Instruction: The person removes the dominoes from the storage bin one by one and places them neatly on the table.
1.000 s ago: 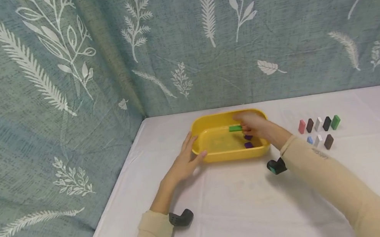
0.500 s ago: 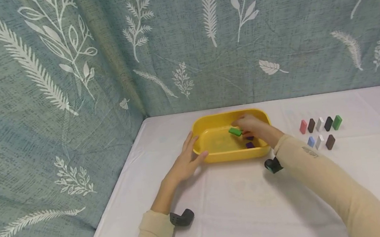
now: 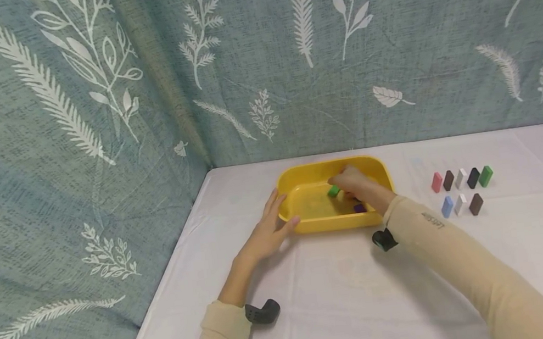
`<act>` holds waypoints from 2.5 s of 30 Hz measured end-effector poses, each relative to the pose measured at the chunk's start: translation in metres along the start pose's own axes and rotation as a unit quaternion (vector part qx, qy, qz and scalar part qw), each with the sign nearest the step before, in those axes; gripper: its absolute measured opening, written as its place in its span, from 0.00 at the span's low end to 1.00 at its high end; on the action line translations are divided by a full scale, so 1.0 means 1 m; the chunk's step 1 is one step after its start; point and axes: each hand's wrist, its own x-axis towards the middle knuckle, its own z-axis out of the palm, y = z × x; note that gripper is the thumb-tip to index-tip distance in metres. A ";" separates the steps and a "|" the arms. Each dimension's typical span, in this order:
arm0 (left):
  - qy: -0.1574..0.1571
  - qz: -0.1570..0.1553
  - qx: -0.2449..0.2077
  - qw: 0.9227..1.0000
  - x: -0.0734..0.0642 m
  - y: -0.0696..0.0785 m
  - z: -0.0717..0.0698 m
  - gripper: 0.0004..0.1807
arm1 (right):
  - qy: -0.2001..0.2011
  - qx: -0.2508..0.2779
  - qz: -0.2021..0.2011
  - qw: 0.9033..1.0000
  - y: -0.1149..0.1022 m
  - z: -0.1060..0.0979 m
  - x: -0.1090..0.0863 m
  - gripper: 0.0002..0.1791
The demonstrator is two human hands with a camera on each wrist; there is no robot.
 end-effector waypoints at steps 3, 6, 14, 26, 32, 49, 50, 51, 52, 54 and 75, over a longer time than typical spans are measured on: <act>0.002 0.004 0.001 1.000 0.000 -0.001 0.000 0.44 | -0.012 0.020 0.005 1.000 -0.002 0.003 0.001 0.38; 0.002 0.004 0.001 1.000 0.000 -0.001 0.000 0.44 | -0.026 0.038 0.004 0.999 -0.003 0.005 0.002 0.39; -0.003 0.002 -0.002 1.000 -0.001 0.001 -0.002 0.44 | -0.031 0.052 -0.018 0.998 -0.003 0.019 0.012 0.38; -0.004 0.009 0.006 1.000 -0.001 0.000 -0.003 0.45 | -0.035 0.062 -0.052 0.996 -0.013 0.047 0.024 0.34; -0.007 0.008 0.006 1.000 -0.002 0.000 -0.003 0.45 | -0.019 0.057 -0.053 0.997 -0.019 0.061 0.027 0.32; 0.002 0.006 -0.001 1.000 0.000 0.000 -0.001 0.44 | -0.009 0.116 -0.053 0.992 -0.026 0.081 0.033 0.30; 0.001 0.006 -0.001 1.000 0.000 0.000 -0.001 0.44 | -0.006 0.107 -0.055 0.993 -0.027 0.081 0.033 0.30; 0.001 0.006 -0.001 1.000 0.000 0.000 -0.001 0.44 | -0.005 0.100 -0.058 0.993 -0.027 0.081 0.034 0.29; 0.000 0.006 -0.001 1.000 0.000 0.000 -0.001 0.43 | -0.002 0.091 -0.060 0.994 -0.027 0.082 0.034 0.29; -0.002 0.005 -0.001 1.000 0.000 0.000 -0.001 0.43 | 0.001 0.082 -0.063 0.995 -0.028 0.082 0.034 0.28; -0.004 0.013 -0.002 1.000 -0.001 0.000 -0.002 0.43 | -0.030 0.166 -0.103 0.980 0.029 0.095 0.130 0.26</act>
